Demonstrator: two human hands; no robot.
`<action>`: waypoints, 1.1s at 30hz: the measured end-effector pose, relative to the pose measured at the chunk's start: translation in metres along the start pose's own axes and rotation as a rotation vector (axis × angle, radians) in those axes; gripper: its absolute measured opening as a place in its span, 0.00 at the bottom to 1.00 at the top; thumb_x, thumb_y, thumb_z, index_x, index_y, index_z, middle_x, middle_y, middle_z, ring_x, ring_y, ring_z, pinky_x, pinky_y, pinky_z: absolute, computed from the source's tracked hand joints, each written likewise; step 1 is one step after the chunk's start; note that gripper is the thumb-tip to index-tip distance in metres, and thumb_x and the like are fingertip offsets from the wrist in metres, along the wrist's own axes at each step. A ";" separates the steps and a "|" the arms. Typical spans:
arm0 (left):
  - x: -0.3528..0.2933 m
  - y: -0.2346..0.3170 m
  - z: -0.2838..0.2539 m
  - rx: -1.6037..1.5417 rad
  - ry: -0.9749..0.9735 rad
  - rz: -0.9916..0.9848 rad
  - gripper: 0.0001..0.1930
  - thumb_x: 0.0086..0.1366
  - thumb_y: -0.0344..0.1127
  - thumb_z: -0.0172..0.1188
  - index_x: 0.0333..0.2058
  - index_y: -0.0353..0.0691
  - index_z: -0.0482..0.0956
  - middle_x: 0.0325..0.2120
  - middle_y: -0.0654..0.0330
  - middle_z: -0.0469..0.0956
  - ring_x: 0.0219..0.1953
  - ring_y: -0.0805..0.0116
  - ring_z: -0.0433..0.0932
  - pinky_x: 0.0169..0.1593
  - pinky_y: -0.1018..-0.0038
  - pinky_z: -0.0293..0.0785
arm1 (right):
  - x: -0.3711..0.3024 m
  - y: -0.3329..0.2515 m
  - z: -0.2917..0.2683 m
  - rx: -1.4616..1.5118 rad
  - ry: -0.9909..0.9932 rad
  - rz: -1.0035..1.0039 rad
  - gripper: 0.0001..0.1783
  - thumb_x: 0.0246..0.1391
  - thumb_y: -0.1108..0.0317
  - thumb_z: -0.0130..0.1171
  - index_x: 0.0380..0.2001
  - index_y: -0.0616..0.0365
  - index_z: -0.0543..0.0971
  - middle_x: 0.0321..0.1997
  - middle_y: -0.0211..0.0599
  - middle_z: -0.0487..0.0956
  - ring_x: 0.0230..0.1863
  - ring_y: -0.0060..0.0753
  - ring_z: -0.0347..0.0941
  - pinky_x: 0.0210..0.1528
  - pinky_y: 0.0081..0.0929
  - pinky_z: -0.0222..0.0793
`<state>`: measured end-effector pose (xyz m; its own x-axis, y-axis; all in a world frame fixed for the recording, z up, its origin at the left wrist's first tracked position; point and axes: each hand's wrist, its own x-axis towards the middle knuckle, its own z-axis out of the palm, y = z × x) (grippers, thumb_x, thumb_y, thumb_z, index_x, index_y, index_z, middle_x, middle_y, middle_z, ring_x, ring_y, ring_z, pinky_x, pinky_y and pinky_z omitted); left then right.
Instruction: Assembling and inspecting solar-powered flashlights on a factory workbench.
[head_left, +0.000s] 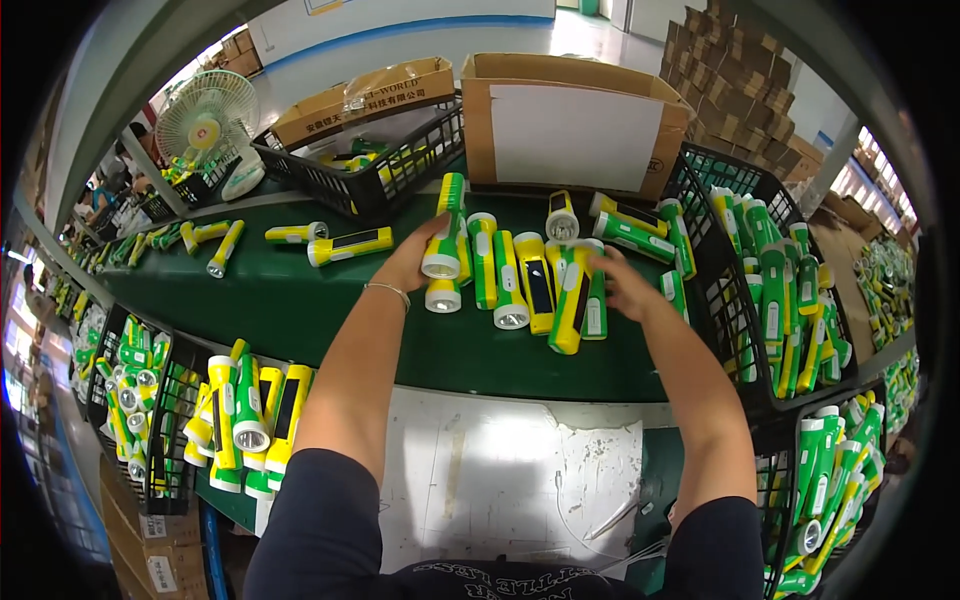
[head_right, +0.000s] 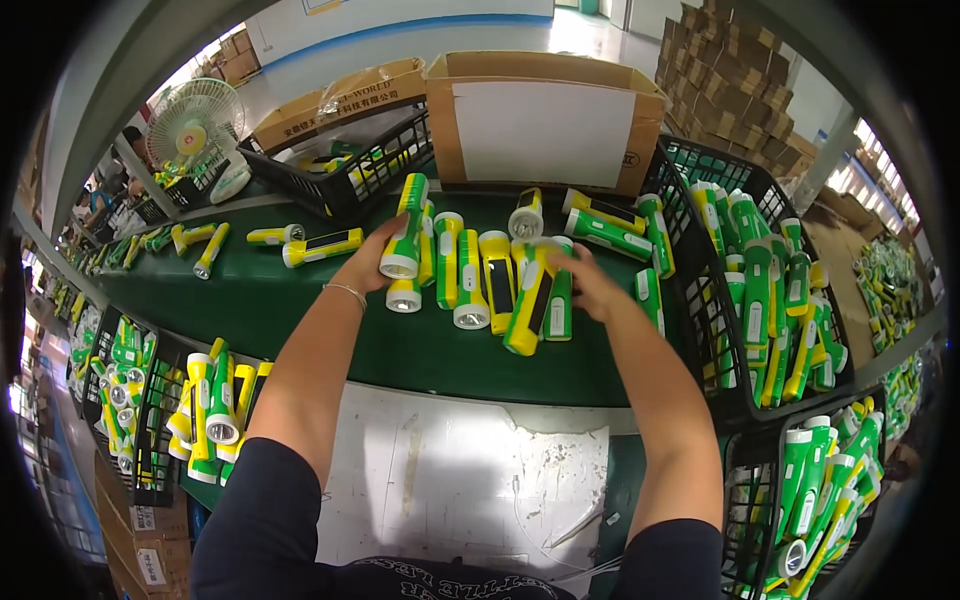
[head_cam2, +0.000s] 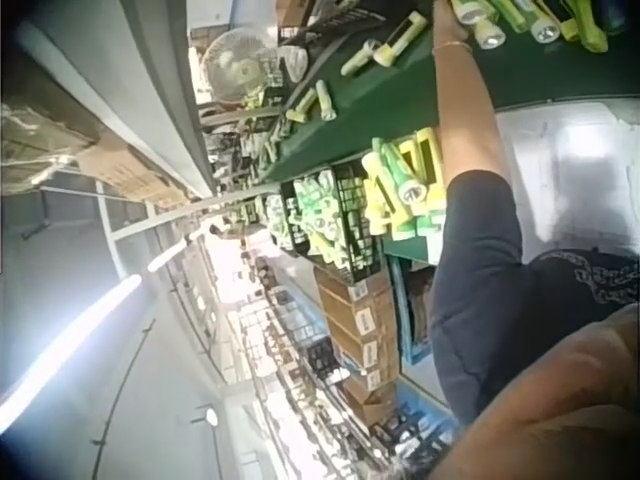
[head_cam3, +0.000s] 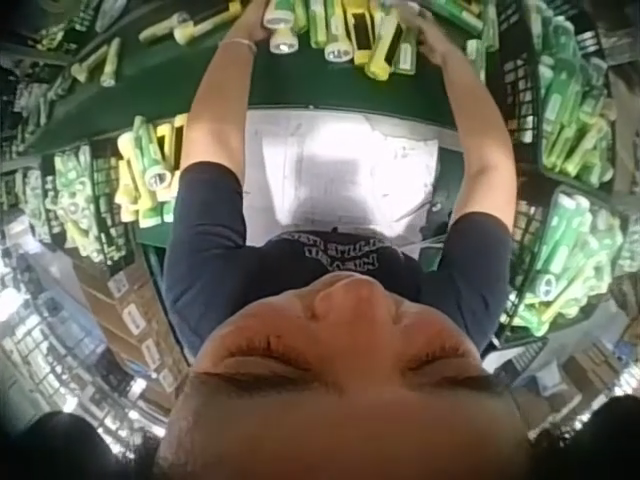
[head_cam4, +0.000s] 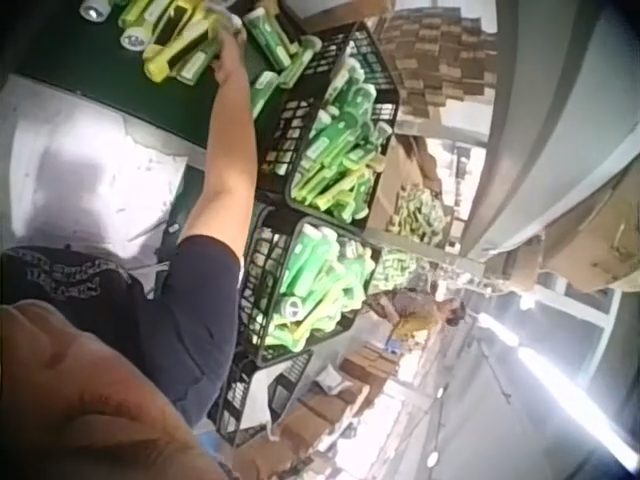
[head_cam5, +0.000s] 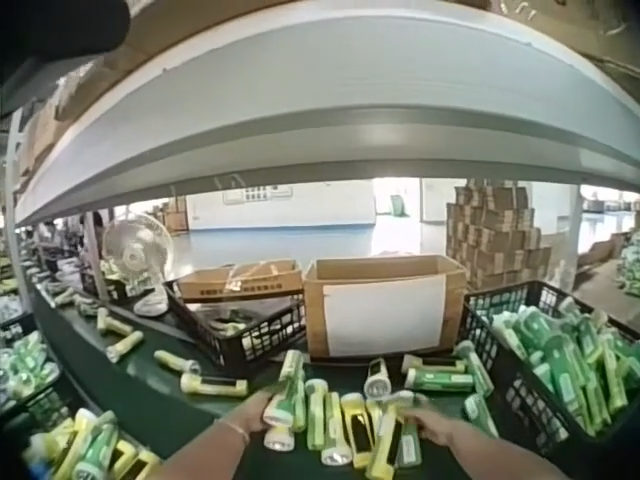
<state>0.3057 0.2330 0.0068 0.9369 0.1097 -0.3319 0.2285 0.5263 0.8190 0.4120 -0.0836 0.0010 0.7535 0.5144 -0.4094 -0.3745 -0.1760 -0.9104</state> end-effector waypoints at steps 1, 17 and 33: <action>-0.009 -0.003 0.004 -0.035 -0.030 0.067 0.21 0.57 0.53 0.55 0.41 0.43 0.70 0.32 0.60 0.75 0.33 0.66 0.76 0.39 0.69 0.74 | 0.011 0.011 0.006 0.026 -0.002 -0.067 0.55 0.39 0.51 0.64 0.63 0.44 0.40 0.61 0.43 0.56 0.58 0.39 0.56 0.56 0.39 0.55; -0.007 -0.020 0.022 -0.099 -0.062 0.059 0.23 0.56 0.55 0.55 0.44 0.48 0.68 0.37 0.61 0.72 0.40 0.64 0.72 0.47 0.63 0.67 | 0.014 0.009 0.075 0.201 -0.156 -0.274 0.60 0.42 0.66 0.65 0.63 0.36 0.29 0.61 0.42 0.56 0.56 0.40 0.61 0.51 0.35 0.64; -0.079 -0.042 0.042 -0.064 -0.138 0.154 0.33 0.54 0.49 0.58 0.55 0.47 0.55 0.46 0.60 0.68 0.48 0.69 0.69 0.47 0.70 0.69 | -0.042 0.029 0.083 0.381 -0.303 -0.172 0.44 0.50 0.69 0.54 0.64 0.39 0.41 0.60 0.39 0.60 0.56 0.40 0.62 0.53 0.35 0.63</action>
<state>0.2336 0.1673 0.0184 0.9878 0.0792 -0.1343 0.0664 0.5655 0.8221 0.3248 -0.0404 -0.0036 0.6519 0.7393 -0.1687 -0.4718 0.2213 -0.8535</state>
